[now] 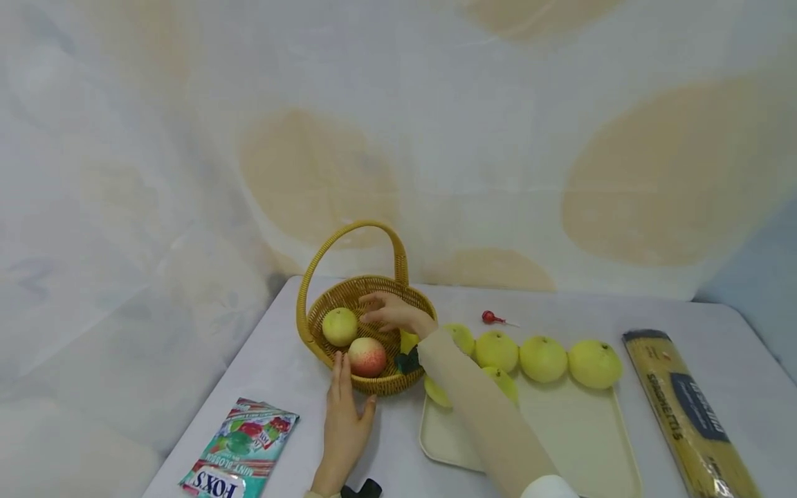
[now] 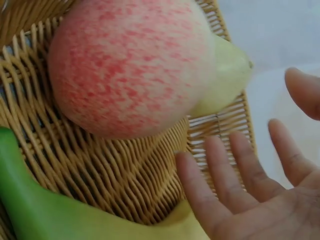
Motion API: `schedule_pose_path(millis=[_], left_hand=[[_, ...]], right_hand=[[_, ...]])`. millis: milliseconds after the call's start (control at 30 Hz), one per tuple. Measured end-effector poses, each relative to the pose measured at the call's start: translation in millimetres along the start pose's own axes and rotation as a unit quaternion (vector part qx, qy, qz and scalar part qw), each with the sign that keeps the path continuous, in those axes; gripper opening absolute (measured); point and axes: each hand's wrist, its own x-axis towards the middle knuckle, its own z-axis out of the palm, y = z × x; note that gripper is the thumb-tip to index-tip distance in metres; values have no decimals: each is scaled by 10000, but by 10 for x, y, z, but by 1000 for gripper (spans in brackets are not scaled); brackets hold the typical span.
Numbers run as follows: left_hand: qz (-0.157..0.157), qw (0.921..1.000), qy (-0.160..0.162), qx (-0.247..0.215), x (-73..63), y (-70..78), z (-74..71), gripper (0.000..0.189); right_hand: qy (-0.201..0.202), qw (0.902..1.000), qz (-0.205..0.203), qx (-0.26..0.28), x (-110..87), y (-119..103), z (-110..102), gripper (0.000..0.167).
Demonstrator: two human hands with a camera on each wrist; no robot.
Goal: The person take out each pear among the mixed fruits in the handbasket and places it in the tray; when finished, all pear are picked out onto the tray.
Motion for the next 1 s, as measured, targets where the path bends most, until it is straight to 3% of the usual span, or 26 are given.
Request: schedule_pose_path(millis=[400,1000], left_hand=[[-6,10000,33,-13,-63,14,-20,95],[5,9999,40,95,-103,59,-7,96]], right_hand=[[499,9976,-432,-200,72,-50,262,57],[585,9956,-297,-667,149,-55,495,60]])
